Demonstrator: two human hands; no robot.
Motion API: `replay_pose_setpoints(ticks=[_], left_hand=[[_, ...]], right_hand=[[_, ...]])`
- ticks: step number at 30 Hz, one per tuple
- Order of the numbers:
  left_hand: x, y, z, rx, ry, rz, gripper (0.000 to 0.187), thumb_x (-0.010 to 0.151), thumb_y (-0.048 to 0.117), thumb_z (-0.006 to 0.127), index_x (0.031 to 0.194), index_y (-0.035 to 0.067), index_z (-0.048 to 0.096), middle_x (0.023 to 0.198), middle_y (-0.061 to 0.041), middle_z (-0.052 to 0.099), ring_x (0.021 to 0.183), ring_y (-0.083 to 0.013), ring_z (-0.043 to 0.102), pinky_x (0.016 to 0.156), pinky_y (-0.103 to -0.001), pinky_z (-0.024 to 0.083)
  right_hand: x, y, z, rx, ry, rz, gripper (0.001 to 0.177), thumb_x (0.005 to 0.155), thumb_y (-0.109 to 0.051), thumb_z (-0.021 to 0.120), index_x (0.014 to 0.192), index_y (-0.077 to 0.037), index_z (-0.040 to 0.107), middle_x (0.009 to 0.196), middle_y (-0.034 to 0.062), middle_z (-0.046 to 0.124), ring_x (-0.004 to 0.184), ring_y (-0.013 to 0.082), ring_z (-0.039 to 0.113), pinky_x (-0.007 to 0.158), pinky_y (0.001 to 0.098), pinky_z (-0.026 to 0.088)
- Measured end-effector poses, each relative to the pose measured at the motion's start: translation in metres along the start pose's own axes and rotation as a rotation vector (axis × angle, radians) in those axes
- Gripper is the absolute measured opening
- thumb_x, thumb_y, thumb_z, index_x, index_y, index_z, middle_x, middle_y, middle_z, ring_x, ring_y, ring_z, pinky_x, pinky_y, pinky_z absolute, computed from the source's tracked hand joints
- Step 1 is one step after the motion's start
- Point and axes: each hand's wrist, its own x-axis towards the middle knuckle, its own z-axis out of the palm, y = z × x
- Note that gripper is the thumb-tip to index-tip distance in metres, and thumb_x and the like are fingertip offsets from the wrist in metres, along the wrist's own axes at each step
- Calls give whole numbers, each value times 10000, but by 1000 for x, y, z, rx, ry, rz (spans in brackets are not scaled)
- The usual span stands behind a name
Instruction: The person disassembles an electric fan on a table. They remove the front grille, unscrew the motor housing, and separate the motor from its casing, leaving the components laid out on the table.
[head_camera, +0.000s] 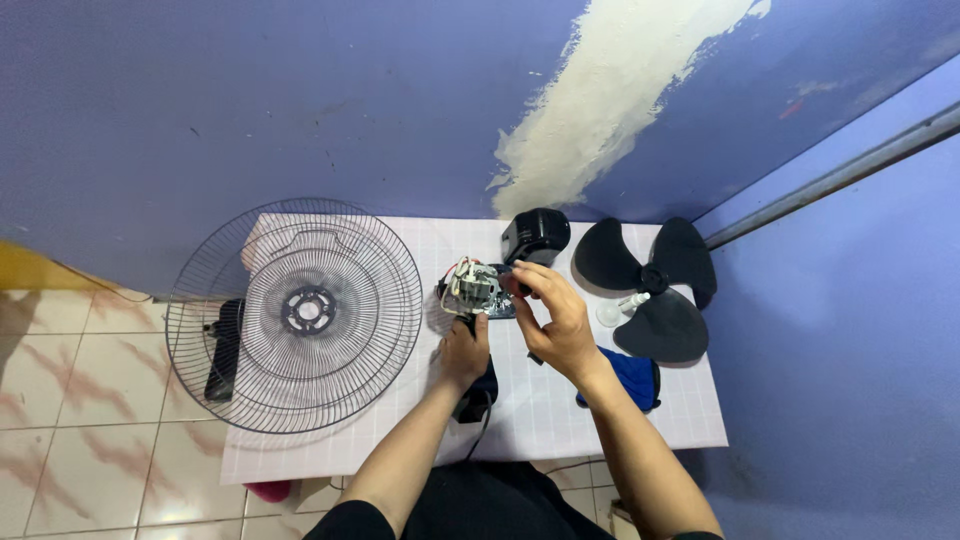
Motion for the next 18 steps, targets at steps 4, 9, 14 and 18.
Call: replay_pose_setpoints(ticks=[4,9,14,18], left_hand=[[-2,3,-5,61,7,7,670,1011,603,439,1154,-39,566,1104,-377,662,1078,-553,619,987,-603,471],[-11,17,-32,-17,-67,-27,782,998,549,452,1372,-116,282,1147,-429,609,1083,-577,607,958,-595,475],[-9,17,-36,56,-118,-141,714,1007,566,445,1348,-52,334,1167,-384,640,1082,-543,636,971,-581,485],[5,-10,-19,103,-47,13,691,965,495,562,1268,-88,346,1114,-370,639,996,-512,661,892,-571,511]], right_hand=[[0,-3,0,3,3,-18,430,861,87,724,1261,-21,607,1234,189,684,1058,300,734,842,339,616],[5,-3,3,-55,20,-71,432,832,95,724,1233,-11,604,1204,184,679,1052,316,729,877,359,607],[7,2,9,-55,4,-22,429,807,103,717,1209,-12,621,1197,190,681,1020,304,733,823,345,617],[7,3,17,-34,-25,25,417,813,108,714,1203,-10,625,1196,190,685,956,263,741,790,331,618]])
